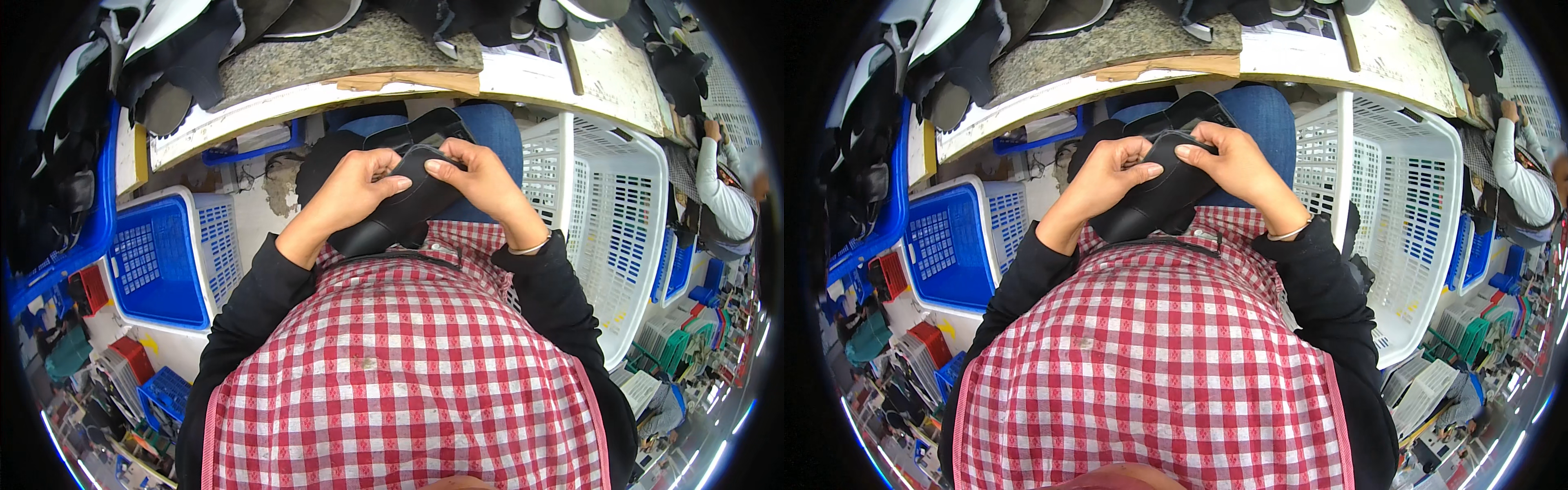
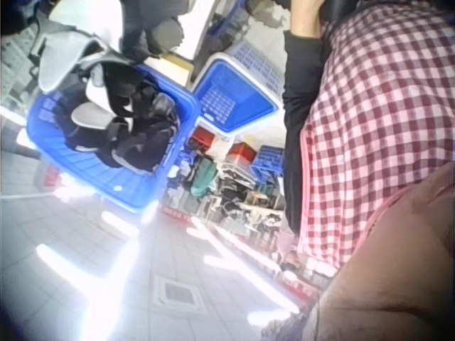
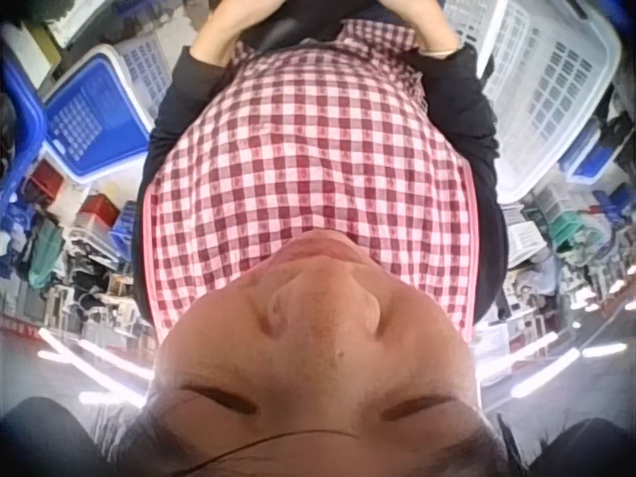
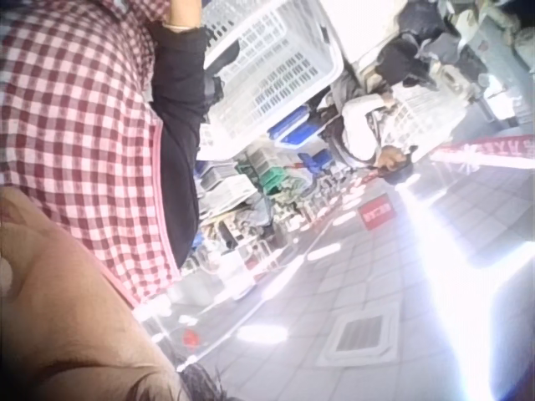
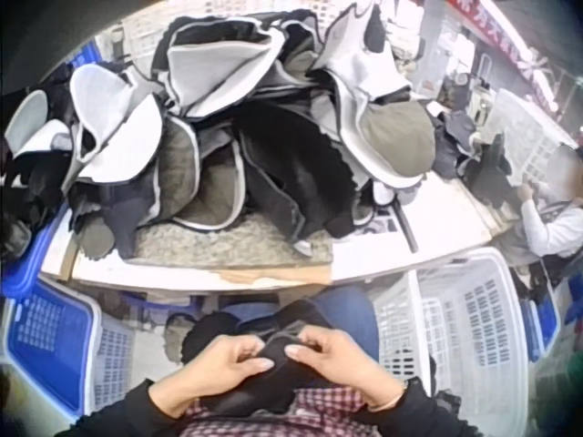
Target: The person marks the edges of white shoe parts with a black pen, then inspects black shoe parts by turning them over and checking seams. The person handles multiple shoe parts one at a time and places them into a blue basket.
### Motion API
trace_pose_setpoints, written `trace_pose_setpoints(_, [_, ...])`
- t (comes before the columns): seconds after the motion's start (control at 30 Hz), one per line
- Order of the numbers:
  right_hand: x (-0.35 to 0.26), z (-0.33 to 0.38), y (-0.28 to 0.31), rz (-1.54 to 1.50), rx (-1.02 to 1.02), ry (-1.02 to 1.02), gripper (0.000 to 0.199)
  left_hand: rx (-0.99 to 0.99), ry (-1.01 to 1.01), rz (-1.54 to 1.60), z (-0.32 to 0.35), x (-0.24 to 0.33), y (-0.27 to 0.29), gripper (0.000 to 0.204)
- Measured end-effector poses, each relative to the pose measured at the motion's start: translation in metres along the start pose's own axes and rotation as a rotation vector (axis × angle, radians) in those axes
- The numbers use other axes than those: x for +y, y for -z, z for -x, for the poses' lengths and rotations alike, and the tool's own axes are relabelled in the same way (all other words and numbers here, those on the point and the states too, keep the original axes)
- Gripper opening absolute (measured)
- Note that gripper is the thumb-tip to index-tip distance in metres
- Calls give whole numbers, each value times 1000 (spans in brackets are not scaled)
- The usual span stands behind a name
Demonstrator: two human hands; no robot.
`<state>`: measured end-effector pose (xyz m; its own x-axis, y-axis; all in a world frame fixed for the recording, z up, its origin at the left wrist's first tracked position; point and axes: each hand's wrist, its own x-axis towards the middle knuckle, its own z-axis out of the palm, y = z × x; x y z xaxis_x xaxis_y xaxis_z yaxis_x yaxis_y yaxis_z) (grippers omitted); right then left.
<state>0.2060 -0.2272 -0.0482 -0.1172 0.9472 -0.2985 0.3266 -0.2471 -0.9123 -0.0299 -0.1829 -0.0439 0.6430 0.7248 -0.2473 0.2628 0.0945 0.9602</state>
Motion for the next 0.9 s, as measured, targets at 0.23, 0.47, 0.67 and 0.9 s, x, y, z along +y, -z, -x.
trace_pose_setpoints(0.23, [-5,2,4,26,-24,15,16,86,-48,-158,0,-8,-10,14])
trace_pose_setpoints(0.47, [-6,4,0,77,22,8,21,76,-64,49,1,-6,0,14])
trace_pose_setpoints(0.67, [-14,1,1,91,-11,48,31,-206,-40,62,-38,11,36,23])
trace_pose_setpoints(0.9, [-23,7,-4,232,6,52,27,-599,229,153,-77,27,61,24])
